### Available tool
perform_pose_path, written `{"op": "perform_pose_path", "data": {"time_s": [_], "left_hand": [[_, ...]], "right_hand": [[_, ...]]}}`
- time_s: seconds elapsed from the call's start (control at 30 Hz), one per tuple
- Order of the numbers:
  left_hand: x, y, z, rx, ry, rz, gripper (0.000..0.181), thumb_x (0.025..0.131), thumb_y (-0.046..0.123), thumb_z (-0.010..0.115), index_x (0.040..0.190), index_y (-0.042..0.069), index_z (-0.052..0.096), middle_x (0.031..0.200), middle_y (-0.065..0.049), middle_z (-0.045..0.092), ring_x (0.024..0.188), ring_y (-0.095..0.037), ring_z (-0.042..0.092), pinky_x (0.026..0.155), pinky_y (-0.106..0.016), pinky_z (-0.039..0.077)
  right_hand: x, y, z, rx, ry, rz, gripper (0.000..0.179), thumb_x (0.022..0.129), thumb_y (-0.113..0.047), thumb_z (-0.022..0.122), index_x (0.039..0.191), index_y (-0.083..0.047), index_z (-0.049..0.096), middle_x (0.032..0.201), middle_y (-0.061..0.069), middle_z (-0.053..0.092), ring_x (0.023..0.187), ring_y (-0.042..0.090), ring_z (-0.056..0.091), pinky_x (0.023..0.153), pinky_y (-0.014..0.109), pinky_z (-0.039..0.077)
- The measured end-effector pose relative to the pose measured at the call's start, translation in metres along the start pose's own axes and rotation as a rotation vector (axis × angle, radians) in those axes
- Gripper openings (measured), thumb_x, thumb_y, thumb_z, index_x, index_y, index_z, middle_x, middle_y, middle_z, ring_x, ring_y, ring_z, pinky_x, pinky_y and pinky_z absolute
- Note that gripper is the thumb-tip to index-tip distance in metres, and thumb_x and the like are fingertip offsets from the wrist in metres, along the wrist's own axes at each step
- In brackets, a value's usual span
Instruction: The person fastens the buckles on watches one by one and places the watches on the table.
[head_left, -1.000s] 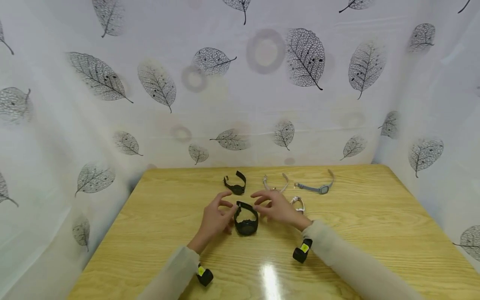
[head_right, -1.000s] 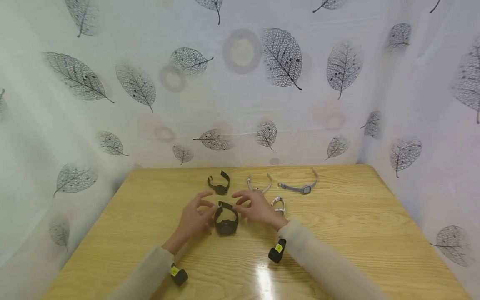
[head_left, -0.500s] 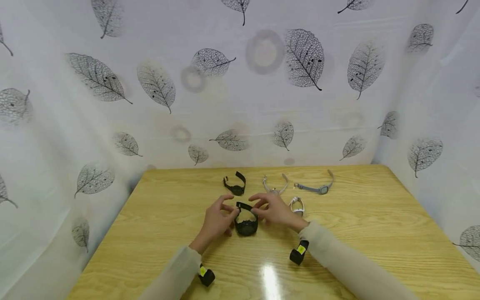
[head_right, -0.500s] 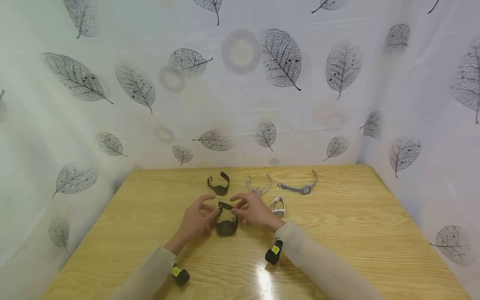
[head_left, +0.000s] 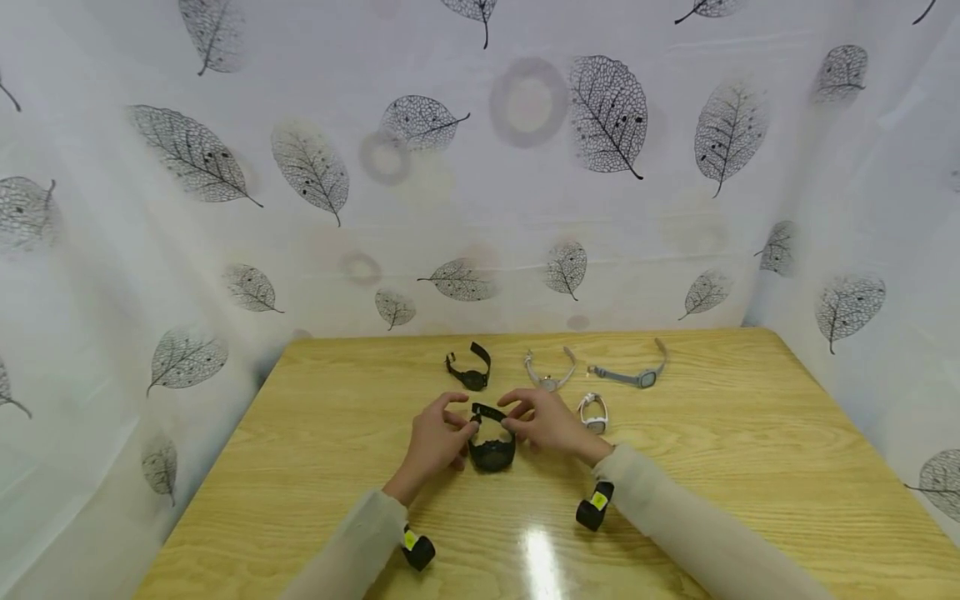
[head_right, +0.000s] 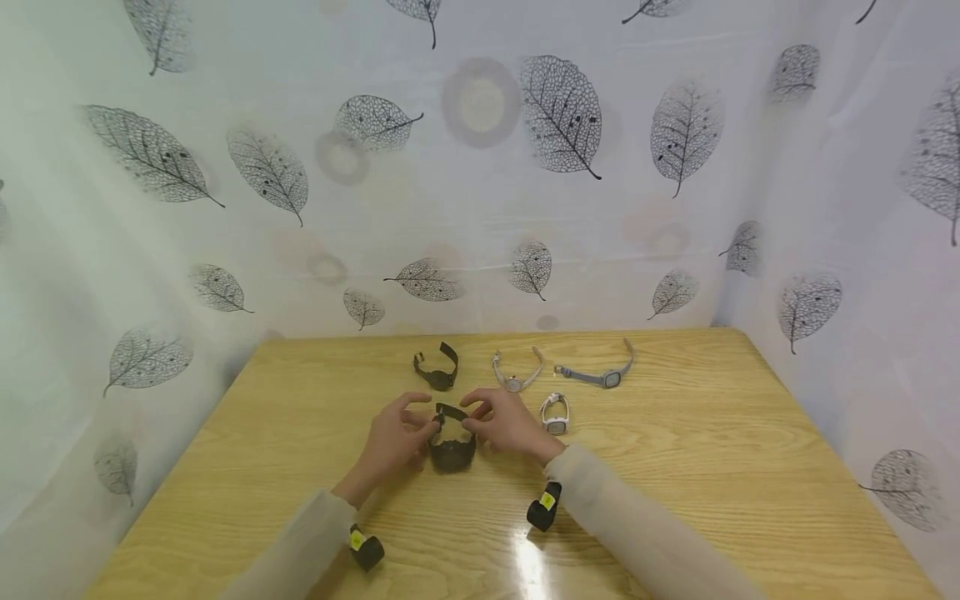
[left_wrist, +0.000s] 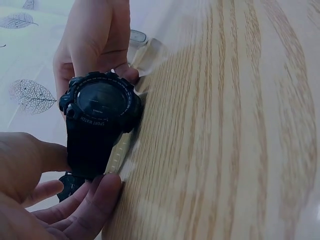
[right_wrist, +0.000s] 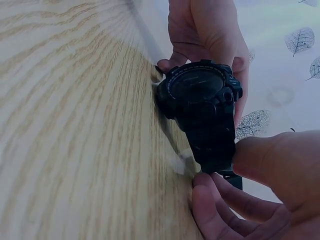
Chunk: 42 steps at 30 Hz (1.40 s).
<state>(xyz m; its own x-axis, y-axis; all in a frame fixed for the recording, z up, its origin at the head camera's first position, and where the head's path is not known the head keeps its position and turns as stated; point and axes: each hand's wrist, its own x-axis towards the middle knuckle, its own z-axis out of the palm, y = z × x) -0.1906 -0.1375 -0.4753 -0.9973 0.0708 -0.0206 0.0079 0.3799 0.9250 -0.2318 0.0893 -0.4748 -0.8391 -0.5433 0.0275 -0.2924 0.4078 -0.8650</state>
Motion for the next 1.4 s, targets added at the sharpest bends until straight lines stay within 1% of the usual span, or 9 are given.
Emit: {"op": "perform_pose_path", "data": {"time_s": [0.3, 0.43, 0.7, 0.83, 0.93, 1.07, 1.17, 1.3, 1.4], "left_hand": [[0.001, 0.000, 0.001, 0.018, 0.019, -0.001, 0.042, 0.095, 0.004, 0.072, 0.135, 0.005, 0.061, 0.090, -0.012, 0.074, 0.046, -0.024, 0.064, 0.042, -0.037, 0.056], [0.001, 0.002, 0.003, 0.033, 0.058, 0.006, 0.038, 0.094, 0.003, 0.072, 0.131, 0.005, 0.064, 0.091, -0.013, 0.075, 0.047, -0.022, 0.065, 0.042, -0.036, 0.056], [0.002, 0.002, 0.006, 0.043, 0.141, 0.049, 0.027, 0.093, 0.005, 0.072, 0.121, 0.007, 0.070, 0.092, -0.013, 0.076, 0.060, -0.018, 0.072, 0.047, -0.032, 0.058], [0.003, 0.002, 0.007, -0.029, 0.138, 0.060, 0.025, 0.095, 0.005, 0.072, 0.120, 0.007, 0.071, 0.095, -0.014, 0.075, 0.057, -0.022, 0.071, 0.048, -0.033, 0.058], [0.004, 0.002, 0.007, -0.085, 0.133, 0.084, 0.023, 0.097, 0.006, 0.072, 0.120, 0.009, 0.073, 0.101, -0.014, 0.074, 0.064, -0.023, 0.073, 0.052, -0.032, 0.059], [0.005, 0.002, 0.005, -0.134, 0.133, 0.144, 0.021, 0.098, 0.008, 0.071, 0.118, 0.010, 0.075, 0.106, -0.015, 0.073, 0.077, -0.030, 0.075, 0.061, -0.031, 0.062], [0.005, 0.004, 0.004, -0.178, 0.124, 0.174, 0.022, 0.098, 0.007, 0.070, 0.119, 0.009, 0.076, 0.108, -0.019, 0.073, 0.081, -0.036, 0.074, 0.066, -0.032, 0.063], [0.006, 0.005, 0.004, -0.202, 0.112, 0.194, 0.023, 0.099, 0.006, 0.070, 0.120, 0.008, 0.076, 0.108, -0.024, 0.073, 0.083, -0.040, 0.074, 0.067, -0.030, 0.063], [0.007, 0.005, 0.004, -0.208, 0.105, 0.202, 0.023, 0.099, 0.004, 0.069, 0.120, 0.006, 0.076, 0.108, -0.027, 0.073, 0.083, -0.040, 0.074, 0.067, -0.030, 0.063]], "right_hand": [[0.000, 0.000, 0.003, 0.014, 0.030, 0.033, 0.028, 0.102, -0.009, 0.065, 0.130, -0.005, 0.067, 0.107, 0.015, 0.073, 0.074, 0.018, 0.072, 0.049, 0.033, 0.056], [0.000, -0.001, 0.004, 0.011, 0.052, 0.035, 0.028, 0.101, -0.007, 0.065, 0.129, -0.007, 0.068, 0.107, 0.014, 0.072, 0.074, 0.018, 0.072, 0.048, 0.032, 0.056], [-0.003, -0.001, 0.006, -0.002, 0.115, 0.016, 0.027, 0.100, -0.007, 0.064, 0.126, -0.014, 0.071, 0.109, 0.012, 0.072, 0.073, 0.017, 0.072, 0.051, 0.032, 0.058], [-0.003, 0.000, 0.006, -0.016, 0.166, -0.017, 0.026, 0.100, -0.007, 0.065, 0.124, -0.013, 0.073, 0.113, 0.011, 0.072, 0.083, 0.017, 0.073, 0.060, 0.029, 0.061], [-0.004, 0.000, 0.005, -0.020, 0.193, -0.035, 0.027, 0.100, -0.007, 0.066, 0.124, -0.013, 0.073, 0.116, 0.011, 0.072, 0.087, 0.018, 0.073, 0.066, 0.027, 0.061], [-0.005, -0.001, 0.002, 0.006, 0.203, -0.079, 0.029, 0.100, -0.007, 0.067, 0.129, -0.011, 0.071, 0.120, 0.014, 0.071, 0.085, 0.019, 0.074, 0.067, 0.028, 0.062], [-0.006, -0.002, -0.001, 0.038, 0.203, -0.099, 0.030, 0.102, -0.010, 0.066, 0.132, -0.012, 0.069, 0.124, 0.015, 0.070, 0.083, 0.018, 0.074, 0.067, 0.032, 0.063], [-0.008, -0.002, -0.004, 0.063, 0.204, -0.080, 0.031, 0.103, -0.016, 0.066, 0.134, -0.017, 0.068, 0.124, 0.013, 0.071, 0.081, 0.015, 0.073, 0.066, 0.037, 0.063], [-0.008, -0.003, -0.005, 0.059, 0.199, -0.092, 0.031, 0.103, -0.016, 0.066, 0.134, -0.016, 0.067, 0.124, 0.014, 0.071, 0.080, 0.015, 0.073, 0.066, 0.037, 0.063]]}}
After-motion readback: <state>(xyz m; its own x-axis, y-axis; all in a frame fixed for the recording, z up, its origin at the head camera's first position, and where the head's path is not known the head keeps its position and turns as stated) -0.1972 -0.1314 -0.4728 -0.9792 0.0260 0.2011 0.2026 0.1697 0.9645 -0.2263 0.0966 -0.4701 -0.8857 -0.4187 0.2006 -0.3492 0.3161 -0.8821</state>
